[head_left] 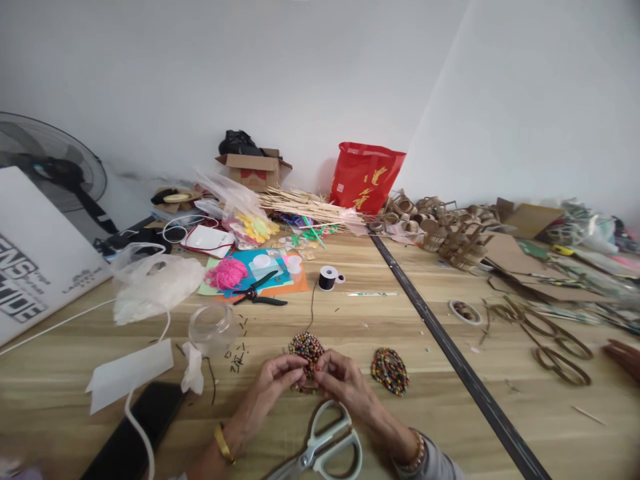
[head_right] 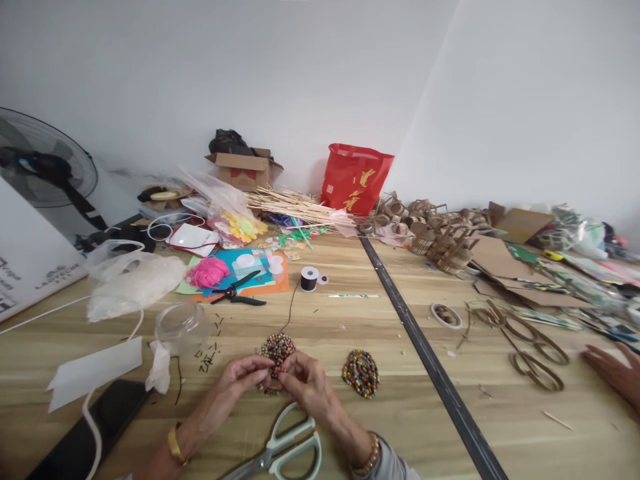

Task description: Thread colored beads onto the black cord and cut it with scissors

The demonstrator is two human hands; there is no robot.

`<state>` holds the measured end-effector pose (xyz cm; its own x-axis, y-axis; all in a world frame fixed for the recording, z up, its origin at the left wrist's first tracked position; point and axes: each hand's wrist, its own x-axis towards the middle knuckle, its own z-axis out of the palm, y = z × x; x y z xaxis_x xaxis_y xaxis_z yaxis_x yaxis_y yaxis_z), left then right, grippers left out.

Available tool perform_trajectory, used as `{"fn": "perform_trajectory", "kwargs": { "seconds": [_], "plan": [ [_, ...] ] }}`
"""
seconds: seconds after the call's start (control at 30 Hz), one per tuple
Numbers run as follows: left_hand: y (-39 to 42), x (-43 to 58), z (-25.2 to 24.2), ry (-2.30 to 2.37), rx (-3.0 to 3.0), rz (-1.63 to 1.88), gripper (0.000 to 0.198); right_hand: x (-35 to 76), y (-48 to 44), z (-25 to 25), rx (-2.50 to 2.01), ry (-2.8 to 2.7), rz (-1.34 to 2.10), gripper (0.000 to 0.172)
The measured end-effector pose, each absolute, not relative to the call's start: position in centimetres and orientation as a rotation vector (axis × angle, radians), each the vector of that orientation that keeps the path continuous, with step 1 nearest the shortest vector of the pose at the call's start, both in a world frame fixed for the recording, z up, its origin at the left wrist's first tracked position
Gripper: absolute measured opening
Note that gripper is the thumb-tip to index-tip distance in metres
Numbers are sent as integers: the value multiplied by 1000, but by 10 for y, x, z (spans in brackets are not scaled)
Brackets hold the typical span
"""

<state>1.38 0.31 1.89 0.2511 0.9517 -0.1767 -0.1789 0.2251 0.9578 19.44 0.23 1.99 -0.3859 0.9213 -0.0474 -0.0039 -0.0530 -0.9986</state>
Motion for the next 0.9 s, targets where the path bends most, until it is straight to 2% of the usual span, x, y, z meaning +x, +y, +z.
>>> {"fn": "perform_trajectory", "kwargs": {
  "seconds": [0.2, 0.37, 0.6, 0.73, 0.9],
  "plan": [
    [7, 15, 18, 1049, 1103, 883, 33, 234, 2, 51, -1200, -1651, 1195, 31],
    [5, 11, 20, 1039, 1086, 948, 29, 288, 5, 75, -1369, -1633, 922, 28],
    [7, 7, 14, 979, 1061, 978, 26, 330, -7, 70, -1499, -1963, 336, 12],
    [7, 7, 15, 975, 1048, 968, 25, 336, -15, 61, -1535, -2225, 430, 12],
    [7, 7, 20, 954, 1007, 971, 26, 345, -14, 67, -1567, -2158, 448, 11]
  ]
}}
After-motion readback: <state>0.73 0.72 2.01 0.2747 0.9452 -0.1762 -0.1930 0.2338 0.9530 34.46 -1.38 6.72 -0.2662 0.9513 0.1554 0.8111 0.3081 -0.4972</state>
